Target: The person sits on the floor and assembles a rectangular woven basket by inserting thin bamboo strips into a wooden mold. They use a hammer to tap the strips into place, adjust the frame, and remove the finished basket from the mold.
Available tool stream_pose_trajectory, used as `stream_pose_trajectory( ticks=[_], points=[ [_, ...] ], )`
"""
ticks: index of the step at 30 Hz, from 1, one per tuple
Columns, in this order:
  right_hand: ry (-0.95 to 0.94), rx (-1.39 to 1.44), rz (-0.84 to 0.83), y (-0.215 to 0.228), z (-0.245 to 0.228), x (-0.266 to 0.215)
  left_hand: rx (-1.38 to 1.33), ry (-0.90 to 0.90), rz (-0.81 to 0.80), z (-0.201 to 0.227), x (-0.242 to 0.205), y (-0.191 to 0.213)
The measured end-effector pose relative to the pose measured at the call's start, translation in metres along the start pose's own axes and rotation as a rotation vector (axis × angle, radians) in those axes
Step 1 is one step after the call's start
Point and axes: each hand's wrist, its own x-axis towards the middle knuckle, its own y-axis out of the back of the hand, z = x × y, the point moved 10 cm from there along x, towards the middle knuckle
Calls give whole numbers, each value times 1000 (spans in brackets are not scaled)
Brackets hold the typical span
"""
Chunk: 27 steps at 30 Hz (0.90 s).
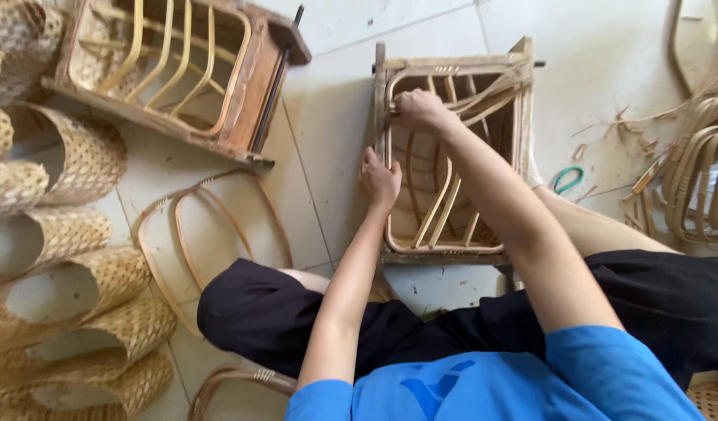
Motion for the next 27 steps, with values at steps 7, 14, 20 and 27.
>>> stream_pose_trajectory(
  ticks=[7,14,20,27],
  points=[
    [-42,-48,231,5,3,-29,54,-37,65,-3,0,-5],
    [-426,159,326,11,146,-60,72,-60,61,-15,7,-21],
    [-254,109,644,40,171,-57,33,-45,24,-12,4,-14],
    [-376,405,218,-1,199,-43,31,-26,43,-8,1,-15]
  ],
)
